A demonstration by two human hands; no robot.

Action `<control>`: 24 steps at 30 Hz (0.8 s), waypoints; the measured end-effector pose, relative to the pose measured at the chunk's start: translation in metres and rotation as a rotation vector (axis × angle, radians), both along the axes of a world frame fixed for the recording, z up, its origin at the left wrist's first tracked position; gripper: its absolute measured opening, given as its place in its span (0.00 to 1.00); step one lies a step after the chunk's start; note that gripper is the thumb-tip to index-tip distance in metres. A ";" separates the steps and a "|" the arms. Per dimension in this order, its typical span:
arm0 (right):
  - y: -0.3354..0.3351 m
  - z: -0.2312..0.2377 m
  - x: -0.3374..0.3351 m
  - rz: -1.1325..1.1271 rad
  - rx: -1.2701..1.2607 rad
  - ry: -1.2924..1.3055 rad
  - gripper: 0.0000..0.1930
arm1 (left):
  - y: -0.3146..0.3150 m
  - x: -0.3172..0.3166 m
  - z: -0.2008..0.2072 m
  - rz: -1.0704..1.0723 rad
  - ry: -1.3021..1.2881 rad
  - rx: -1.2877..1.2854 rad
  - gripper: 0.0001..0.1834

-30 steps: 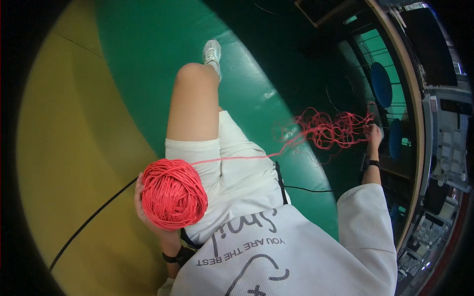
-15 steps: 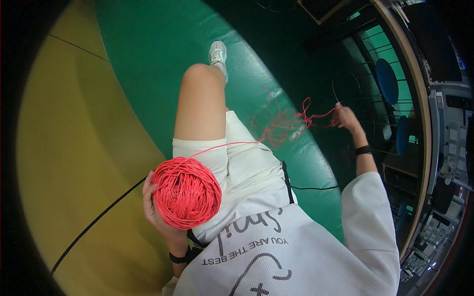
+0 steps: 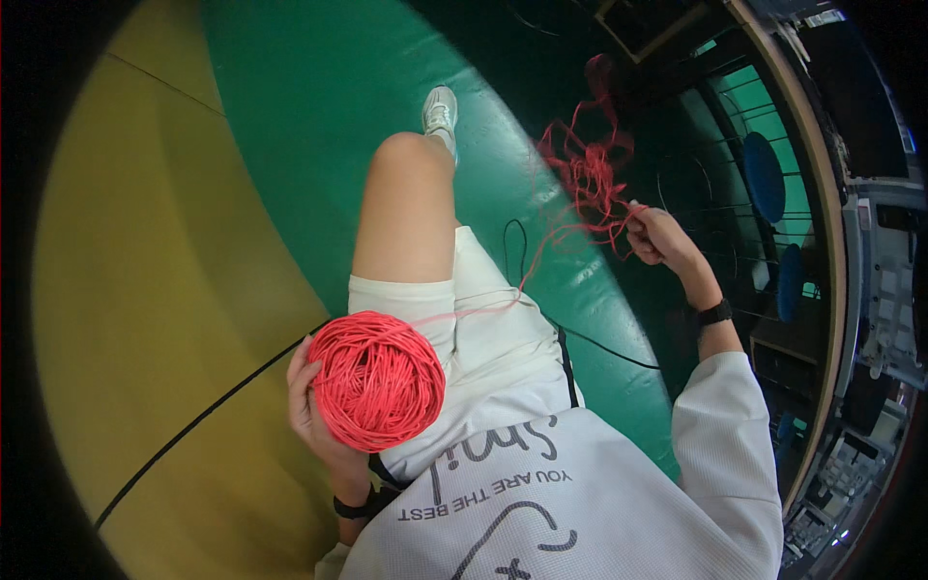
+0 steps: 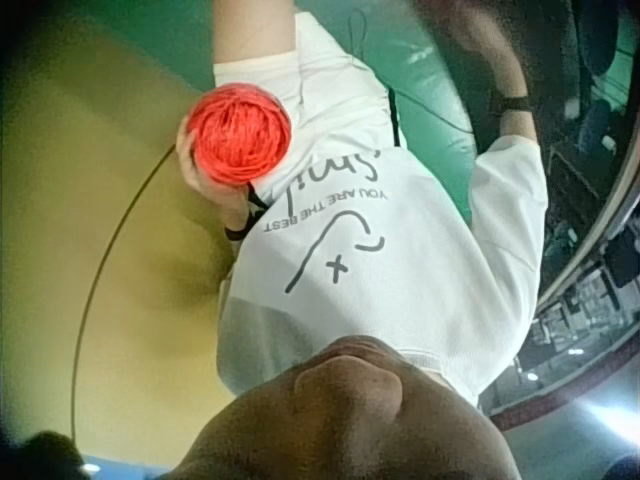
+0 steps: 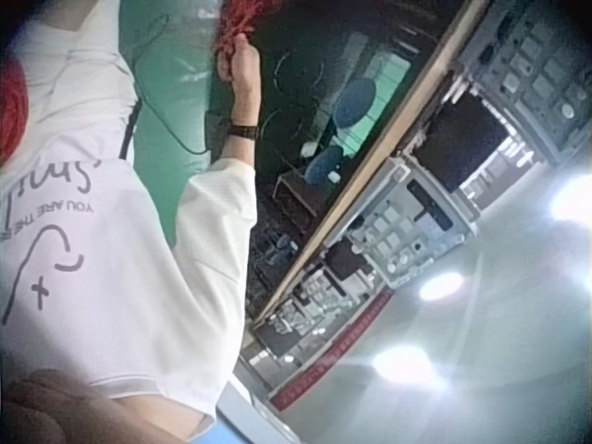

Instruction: The person winds a red string by hand onto a ball held on their lap.

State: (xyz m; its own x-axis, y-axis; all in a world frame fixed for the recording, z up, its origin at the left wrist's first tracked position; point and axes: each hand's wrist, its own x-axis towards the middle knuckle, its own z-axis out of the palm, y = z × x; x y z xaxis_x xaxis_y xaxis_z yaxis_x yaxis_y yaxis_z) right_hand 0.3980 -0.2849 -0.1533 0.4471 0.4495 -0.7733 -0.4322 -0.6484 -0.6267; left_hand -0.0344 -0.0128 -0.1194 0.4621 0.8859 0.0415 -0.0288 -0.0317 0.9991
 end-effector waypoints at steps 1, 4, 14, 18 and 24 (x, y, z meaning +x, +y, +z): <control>0.001 -0.001 -0.001 -0.079 0.073 0.042 0.23 | 0.000 0.000 0.001 0.000 0.001 -0.001 0.13; 0.012 -0.001 0.006 -0.533 0.425 -0.016 0.20 | 0.000 0.001 0.005 -0.016 0.053 0.041 0.13; -0.048 0.074 0.122 -0.972 0.852 -0.707 0.21 | -0.001 -0.009 -0.020 0.055 0.009 -0.022 0.17; -0.196 0.044 0.216 -1.155 0.754 -0.686 0.15 | 0.002 -0.012 -0.024 0.101 0.039 -0.091 0.22; -0.492 0.004 0.284 -1.065 0.490 -0.841 0.13 | 0.004 -0.016 -0.024 0.098 -0.061 -0.127 0.23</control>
